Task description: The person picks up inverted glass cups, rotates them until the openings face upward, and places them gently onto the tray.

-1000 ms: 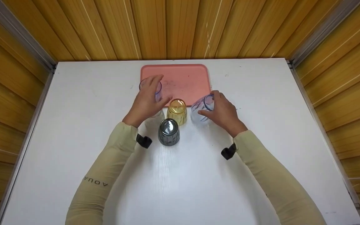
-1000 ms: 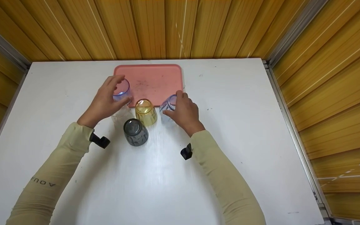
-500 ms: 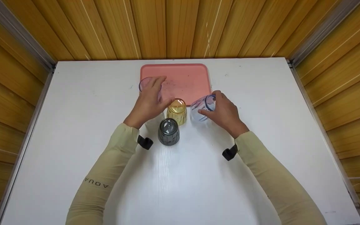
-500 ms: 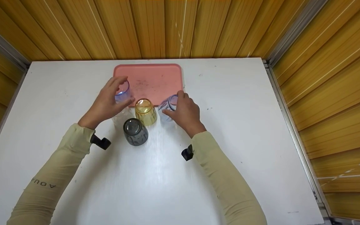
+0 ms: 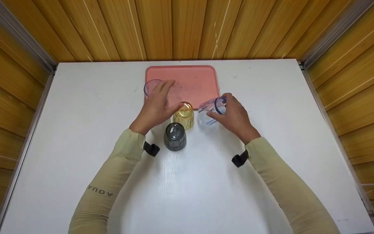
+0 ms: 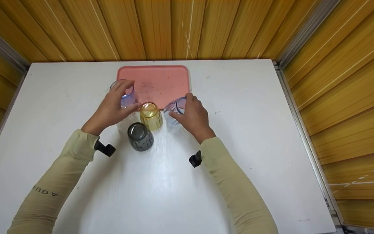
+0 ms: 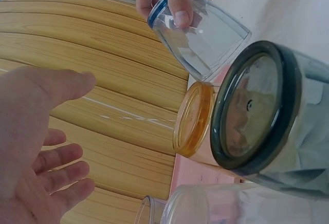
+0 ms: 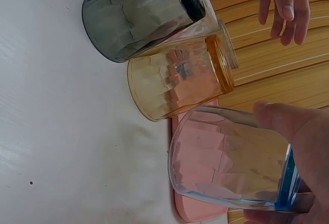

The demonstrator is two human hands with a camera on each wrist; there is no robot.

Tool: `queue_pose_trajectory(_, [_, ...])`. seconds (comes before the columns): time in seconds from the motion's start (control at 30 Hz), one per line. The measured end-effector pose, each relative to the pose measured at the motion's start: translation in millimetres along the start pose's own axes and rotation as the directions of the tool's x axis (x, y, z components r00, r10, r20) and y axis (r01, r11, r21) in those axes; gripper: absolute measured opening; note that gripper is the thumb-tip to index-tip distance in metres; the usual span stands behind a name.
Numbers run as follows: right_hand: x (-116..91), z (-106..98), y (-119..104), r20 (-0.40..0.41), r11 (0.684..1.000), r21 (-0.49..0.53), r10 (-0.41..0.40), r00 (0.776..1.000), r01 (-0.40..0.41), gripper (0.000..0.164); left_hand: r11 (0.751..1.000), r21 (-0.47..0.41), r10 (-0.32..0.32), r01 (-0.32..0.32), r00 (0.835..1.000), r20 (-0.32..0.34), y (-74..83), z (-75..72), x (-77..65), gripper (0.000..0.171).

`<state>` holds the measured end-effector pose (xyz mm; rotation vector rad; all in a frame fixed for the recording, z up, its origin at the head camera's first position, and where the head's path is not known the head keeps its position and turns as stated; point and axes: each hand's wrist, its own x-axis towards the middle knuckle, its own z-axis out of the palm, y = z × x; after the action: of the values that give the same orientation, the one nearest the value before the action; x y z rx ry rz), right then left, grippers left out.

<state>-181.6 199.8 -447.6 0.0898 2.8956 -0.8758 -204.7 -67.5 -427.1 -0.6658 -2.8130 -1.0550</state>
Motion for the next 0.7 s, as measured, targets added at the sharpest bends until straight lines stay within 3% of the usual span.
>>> queue_pose_trajectory(0.7, [-4.7,-0.9,1.3,-0.094,0.997,0.034,-0.067,0.993,0.071,0.08,1.0,-0.011,0.025,-0.025,1.0,0.005,0.5,8.1,-2.0,0.075])
